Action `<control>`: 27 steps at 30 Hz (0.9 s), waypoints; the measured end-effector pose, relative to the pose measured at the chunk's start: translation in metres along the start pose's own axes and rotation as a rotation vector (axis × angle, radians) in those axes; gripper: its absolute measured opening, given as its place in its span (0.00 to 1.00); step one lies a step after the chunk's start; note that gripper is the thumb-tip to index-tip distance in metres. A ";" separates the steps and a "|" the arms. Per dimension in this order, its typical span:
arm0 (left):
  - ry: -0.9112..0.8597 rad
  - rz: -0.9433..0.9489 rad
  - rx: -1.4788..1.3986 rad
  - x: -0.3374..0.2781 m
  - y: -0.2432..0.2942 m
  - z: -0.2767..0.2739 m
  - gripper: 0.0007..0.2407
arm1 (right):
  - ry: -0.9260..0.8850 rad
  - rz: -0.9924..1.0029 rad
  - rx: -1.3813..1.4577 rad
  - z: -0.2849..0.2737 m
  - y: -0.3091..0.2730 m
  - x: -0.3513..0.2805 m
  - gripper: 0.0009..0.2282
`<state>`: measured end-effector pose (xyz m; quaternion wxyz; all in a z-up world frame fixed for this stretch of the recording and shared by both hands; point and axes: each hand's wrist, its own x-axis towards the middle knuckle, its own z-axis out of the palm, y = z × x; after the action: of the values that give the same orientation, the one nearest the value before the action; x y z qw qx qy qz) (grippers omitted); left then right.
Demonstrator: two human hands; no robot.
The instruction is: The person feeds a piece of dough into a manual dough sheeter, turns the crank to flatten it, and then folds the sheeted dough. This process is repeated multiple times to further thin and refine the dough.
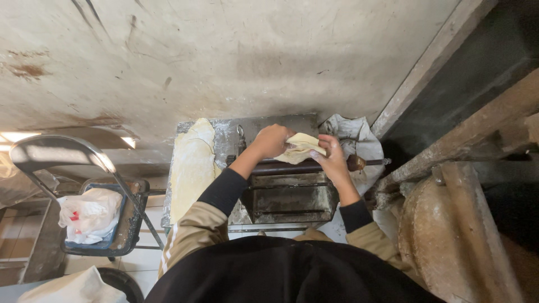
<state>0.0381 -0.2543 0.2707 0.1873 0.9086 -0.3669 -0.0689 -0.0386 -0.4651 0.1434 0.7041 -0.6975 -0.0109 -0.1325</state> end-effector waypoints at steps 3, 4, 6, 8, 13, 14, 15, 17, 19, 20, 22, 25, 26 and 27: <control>0.017 -0.013 -0.263 -0.004 0.000 -0.005 0.09 | 0.049 0.118 0.363 -0.003 -0.008 -0.010 0.25; 0.018 -0.013 -0.421 -0.004 0.000 -0.004 0.10 | 0.049 0.156 0.554 -0.002 -0.011 -0.014 0.24; 0.029 -0.002 -0.714 -0.004 -0.002 0.002 0.11 | -0.001 0.283 0.883 0.002 -0.017 -0.021 0.23; 0.052 0.023 -0.981 -0.003 -0.006 0.012 0.12 | -0.106 0.461 1.159 0.008 -0.025 -0.022 0.23; 0.011 -0.088 -1.200 -0.030 -0.021 0.041 0.17 | -0.146 0.188 0.626 0.002 -0.062 -0.006 0.21; -0.003 -0.075 -1.200 -0.036 -0.026 0.042 0.19 | -0.146 0.125 0.539 -0.002 -0.074 0.003 0.21; 0.000 0.007 -1.383 -0.044 -0.031 0.042 0.21 | -0.182 0.088 0.264 -0.008 -0.087 0.013 0.18; -0.004 0.170 -1.756 -0.063 -0.035 0.041 0.27 | -0.244 0.029 -0.286 -0.019 -0.112 0.028 0.14; 0.131 0.101 -1.611 -0.071 -0.034 0.032 0.31 | -0.417 -0.042 -0.427 -0.022 -0.136 0.041 0.13; 0.200 0.070 -1.534 -0.071 -0.032 0.024 0.33 | -0.506 -0.082 -0.498 -0.019 -0.147 0.047 0.13; 0.358 0.229 -1.146 -0.064 -0.024 0.007 0.37 | -0.586 -0.152 -0.624 -0.006 -0.166 0.053 0.13; 0.347 0.137 -0.795 -0.053 -0.007 -0.015 0.33 | -0.644 -0.308 -0.750 0.014 -0.184 0.053 0.13; 0.302 0.055 -0.722 -0.050 -0.001 -0.020 0.30 | -0.653 -0.367 -0.779 0.018 -0.186 0.051 0.13; 0.334 0.066 -0.723 -0.049 0.003 -0.025 0.25 | -0.638 -0.301 -0.710 0.020 -0.187 0.048 0.14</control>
<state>0.0073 -0.2156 0.2940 0.5542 0.7706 -0.3123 -0.0386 -0.0265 -0.4526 0.3366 0.3580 -0.8905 -0.2806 -0.0084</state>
